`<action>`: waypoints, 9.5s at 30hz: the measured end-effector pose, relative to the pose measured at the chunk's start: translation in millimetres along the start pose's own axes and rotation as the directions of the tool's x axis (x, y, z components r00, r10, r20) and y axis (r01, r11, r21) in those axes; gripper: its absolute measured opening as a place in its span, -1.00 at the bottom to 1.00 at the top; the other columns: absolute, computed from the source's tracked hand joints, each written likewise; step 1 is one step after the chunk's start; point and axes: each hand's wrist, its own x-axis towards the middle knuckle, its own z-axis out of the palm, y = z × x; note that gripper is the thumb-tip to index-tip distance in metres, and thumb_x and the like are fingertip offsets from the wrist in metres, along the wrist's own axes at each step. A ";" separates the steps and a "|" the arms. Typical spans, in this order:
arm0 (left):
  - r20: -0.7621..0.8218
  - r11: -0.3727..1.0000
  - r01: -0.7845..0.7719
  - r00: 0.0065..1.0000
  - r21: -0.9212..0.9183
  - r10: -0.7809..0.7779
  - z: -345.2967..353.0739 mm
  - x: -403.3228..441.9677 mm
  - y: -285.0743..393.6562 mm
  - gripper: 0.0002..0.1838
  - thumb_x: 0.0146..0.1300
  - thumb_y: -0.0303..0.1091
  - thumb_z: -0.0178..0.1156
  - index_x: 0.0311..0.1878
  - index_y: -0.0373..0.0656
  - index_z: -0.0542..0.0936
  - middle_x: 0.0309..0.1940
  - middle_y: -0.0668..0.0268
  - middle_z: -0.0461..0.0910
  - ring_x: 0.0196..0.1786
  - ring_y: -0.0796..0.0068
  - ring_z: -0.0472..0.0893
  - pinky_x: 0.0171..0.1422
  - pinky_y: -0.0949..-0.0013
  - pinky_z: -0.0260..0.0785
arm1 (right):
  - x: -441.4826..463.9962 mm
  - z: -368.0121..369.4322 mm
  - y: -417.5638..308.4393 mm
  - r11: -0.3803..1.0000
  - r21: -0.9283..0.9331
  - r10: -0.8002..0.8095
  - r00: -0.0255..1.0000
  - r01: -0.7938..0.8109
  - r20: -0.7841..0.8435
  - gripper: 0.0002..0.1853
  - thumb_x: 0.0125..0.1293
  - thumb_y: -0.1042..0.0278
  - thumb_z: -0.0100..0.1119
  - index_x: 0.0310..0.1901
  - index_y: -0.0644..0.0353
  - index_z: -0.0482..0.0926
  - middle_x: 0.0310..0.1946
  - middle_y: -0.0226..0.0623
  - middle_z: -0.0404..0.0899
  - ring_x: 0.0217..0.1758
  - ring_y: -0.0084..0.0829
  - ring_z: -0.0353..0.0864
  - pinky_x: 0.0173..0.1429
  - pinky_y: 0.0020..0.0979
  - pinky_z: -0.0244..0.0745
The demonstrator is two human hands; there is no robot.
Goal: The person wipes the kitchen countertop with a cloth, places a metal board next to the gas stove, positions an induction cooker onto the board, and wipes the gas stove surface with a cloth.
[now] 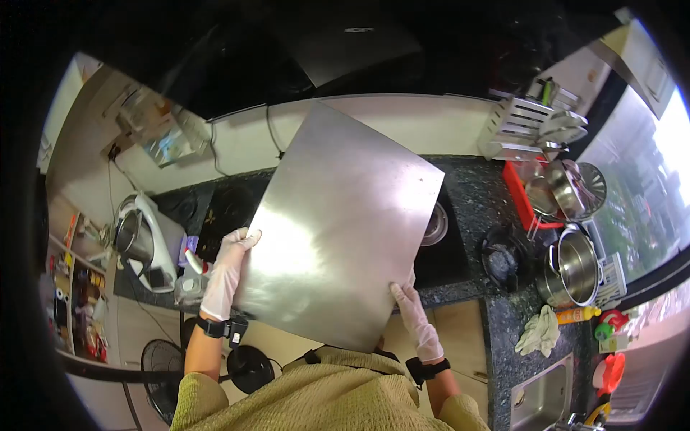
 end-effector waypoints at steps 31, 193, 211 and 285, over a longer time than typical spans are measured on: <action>-0.308 0.988 0.139 0.939 -0.072 -0.154 -50.0 96.4 -166.2 -0.62 0.26 -0.06 0.29 -0.46 -0.20 0.54 -0.48 0.54 0.41 -0.37 0.58 0.27 -0.19 0.39 0.21 | 137.7 41.5 -57.5 0.782 -0.593 0.233 0.973 -0.191 -0.006 -0.50 0.43 0.00 0.08 0.11 0.33 0.45 -0.11 -0.27 0.56 -0.11 -0.42 0.50 -0.03 -0.38 0.41; -0.349 0.982 0.089 0.926 -0.166 -0.143 -86.2 -48.0 -220.1 -0.77 0.45 -0.34 0.09 0.05 -0.21 0.57 -0.03 0.25 0.64 0.02 0.43 0.59 0.23 0.34 0.38 | 147.2 18.5 35.5 0.842 0.471 0.126 0.945 -0.263 0.301 -0.42 0.51 -0.11 -0.28 0.13 0.30 0.48 -0.02 -0.21 0.60 0.01 -0.35 0.55 0.19 -0.29 0.38; -0.432 0.830 0.250 0.902 0.499 -0.012 -69.2 142.8 -216.5 -0.55 0.38 -0.03 -0.01 -0.10 -0.30 0.57 -0.22 -0.11 0.64 -0.10 -0.14 0.61 -0.02 0.08 0.41 | 133.9 68.8 15.7 0.937 0.349 0.065 0.964 0.031 -0.259 -0.38 0.37 0.03 0.13 0.28 0.36 0.33 -0.01 -0.14 0.61 -0.07 -0.34 0.61 0.09 -0.40 0.48; 0.725 -0.487 -0.826 -0.517 -0.283 0.455 268.3 -60.8 117.8 -0.35 -0.11 0.49 0.05 -0.60 -0.01 0.49 -0.60 0.43 0.45 -0.43 0.37 0.48 -0.16 0.30 0.28 | -171.1 17.7 -207.3 0.804 -0.540 0.123 0.959 -0.246 -0.254 -0.75 0.28 0.34 0.33 -0.09 0.32 0.66 -0.36 -0.42 0.66 -0.37 -0.68 0.54 -0.29 -0.54 0.46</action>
